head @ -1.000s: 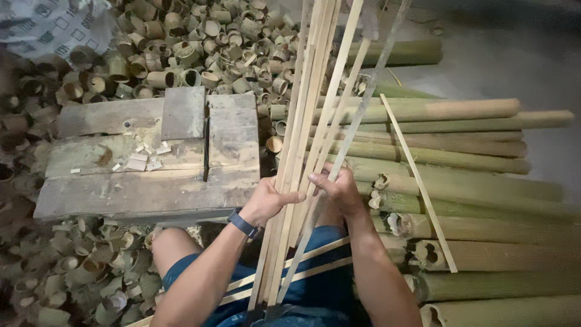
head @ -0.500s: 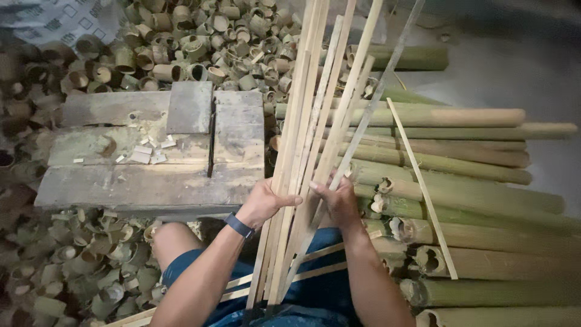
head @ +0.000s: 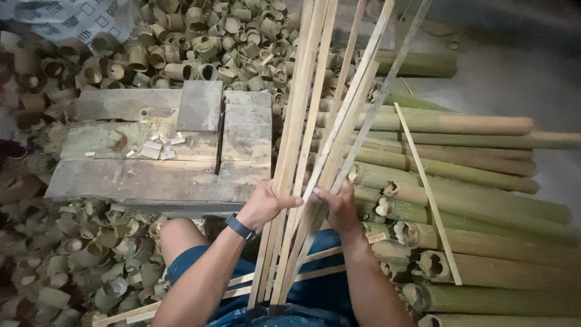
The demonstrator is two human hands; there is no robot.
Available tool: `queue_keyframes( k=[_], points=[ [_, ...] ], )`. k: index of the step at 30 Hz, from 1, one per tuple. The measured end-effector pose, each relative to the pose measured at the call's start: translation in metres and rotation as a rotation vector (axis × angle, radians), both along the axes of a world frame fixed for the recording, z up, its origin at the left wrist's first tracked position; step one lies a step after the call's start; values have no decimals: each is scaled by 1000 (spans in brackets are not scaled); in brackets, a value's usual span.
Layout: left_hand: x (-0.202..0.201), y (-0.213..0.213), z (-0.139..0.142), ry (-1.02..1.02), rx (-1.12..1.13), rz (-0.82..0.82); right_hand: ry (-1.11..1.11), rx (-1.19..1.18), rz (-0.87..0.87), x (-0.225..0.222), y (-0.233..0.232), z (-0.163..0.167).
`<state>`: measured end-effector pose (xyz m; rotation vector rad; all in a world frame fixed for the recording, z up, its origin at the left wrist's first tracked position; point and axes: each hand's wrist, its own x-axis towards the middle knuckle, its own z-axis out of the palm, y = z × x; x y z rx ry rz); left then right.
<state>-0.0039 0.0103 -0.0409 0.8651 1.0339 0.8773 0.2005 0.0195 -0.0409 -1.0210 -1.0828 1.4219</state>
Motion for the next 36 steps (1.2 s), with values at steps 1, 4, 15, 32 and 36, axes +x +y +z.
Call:
queue_keyframes(
  k=[1,4,15,32,36],
  points=[
    [-1,-1,2,5,-35,11,34,-17,19,-1,-1,4],
    [-2,-3,7,-45,89,9,97,-39,66,-7,-6,18],
    [-10,-1,2,64,77,-4,159,-115,106,-21,-8,35],
    [-8,-13,10,-157,74,-103,107,-194,95,-19,-5,27],
    [-6,-17,-10,-348,-18,-93,62,-169,-10,-37,-7,34]
  ],
)
